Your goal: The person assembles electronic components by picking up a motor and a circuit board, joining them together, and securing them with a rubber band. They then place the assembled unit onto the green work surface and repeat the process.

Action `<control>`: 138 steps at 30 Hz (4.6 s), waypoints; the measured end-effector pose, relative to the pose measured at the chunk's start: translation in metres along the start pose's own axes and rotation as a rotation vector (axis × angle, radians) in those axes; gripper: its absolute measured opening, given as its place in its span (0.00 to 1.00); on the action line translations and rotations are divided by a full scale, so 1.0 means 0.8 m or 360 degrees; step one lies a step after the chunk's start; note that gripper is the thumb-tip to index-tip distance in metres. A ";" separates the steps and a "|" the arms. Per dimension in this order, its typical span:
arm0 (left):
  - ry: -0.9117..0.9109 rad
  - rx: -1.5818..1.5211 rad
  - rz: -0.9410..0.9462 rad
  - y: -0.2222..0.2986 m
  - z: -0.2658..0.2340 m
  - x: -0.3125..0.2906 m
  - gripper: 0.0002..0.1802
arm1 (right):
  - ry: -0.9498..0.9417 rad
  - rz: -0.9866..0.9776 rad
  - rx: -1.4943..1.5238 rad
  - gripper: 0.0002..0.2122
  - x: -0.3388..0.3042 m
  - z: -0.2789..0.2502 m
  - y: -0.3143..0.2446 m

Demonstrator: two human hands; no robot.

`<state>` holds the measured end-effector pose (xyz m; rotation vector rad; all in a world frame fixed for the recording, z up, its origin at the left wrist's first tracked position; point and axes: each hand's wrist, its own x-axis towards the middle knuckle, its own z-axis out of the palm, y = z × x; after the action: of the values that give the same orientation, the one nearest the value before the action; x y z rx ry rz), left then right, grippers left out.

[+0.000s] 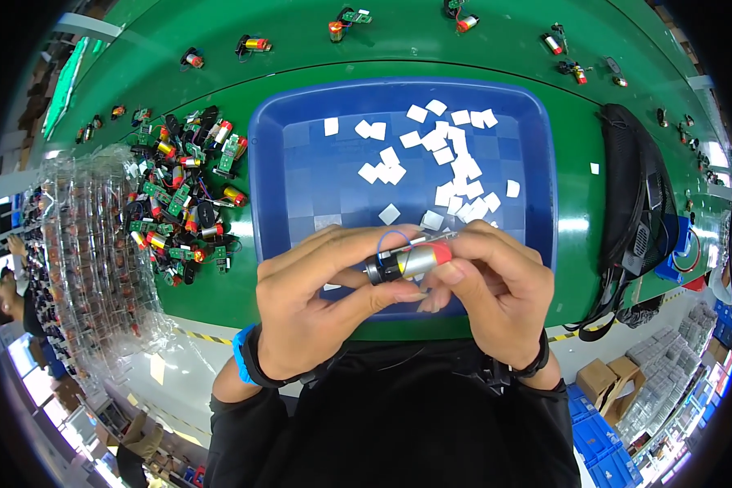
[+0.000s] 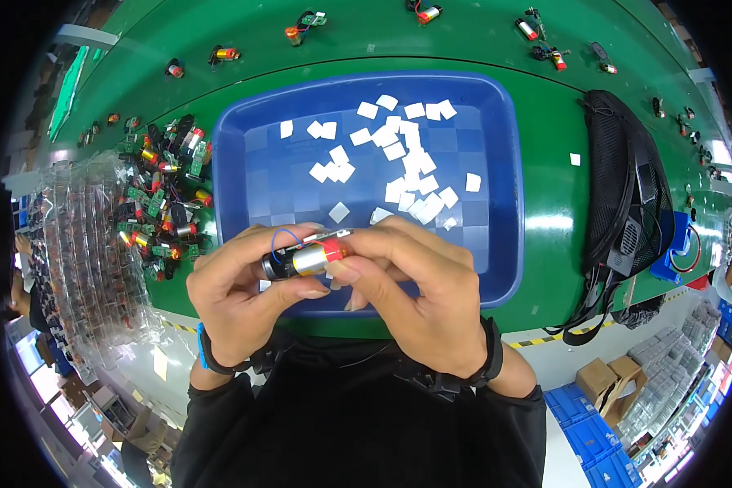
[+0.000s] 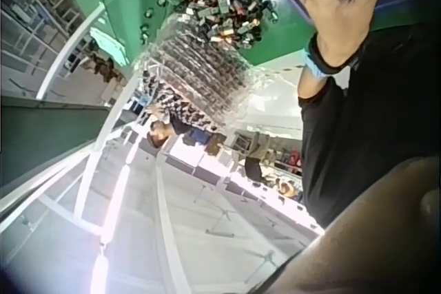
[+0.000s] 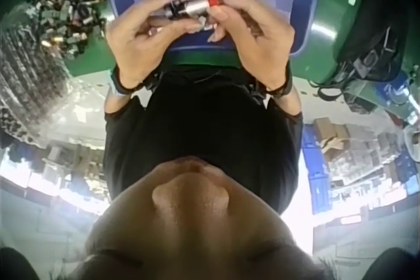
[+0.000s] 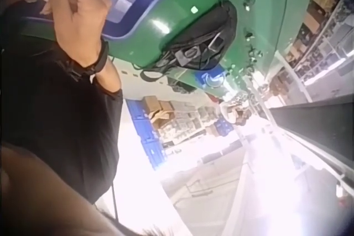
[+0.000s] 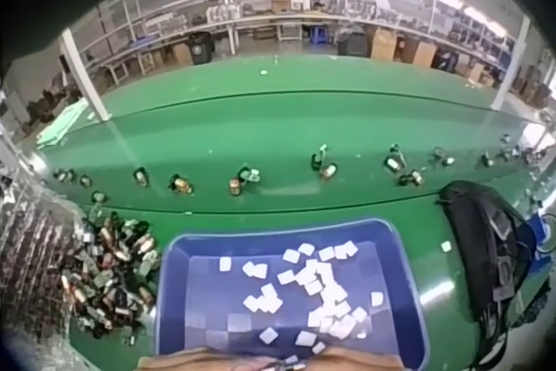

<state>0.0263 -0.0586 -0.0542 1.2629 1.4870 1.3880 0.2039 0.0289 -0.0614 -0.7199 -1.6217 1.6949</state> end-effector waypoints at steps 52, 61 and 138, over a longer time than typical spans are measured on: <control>-0.0243 0.1661 0.0784 0.043 -0.007 0.075 0.13 | 0.0208 0.0068 -0.0300 0.15 0.008 -0.021 -0.027; -0.0120 0.0214 -0.0235 0.013 -0.007 0.019 0.16 | -0.0016 -0.0603 -0.1360 0.10 0.013 -0.030 -0.013; -0.0597 0.0225 -0.0647 0.019 -0.017 0.017 0.16 | -0.0330 -0.0171 -0.0829 0.15 0.024 -0.034 -0.028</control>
<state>0.0126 -0.0503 -0.0361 1.1469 1.4870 0.7480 0.2153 0.0605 -0.0397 -0.6967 -2.2451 1.3100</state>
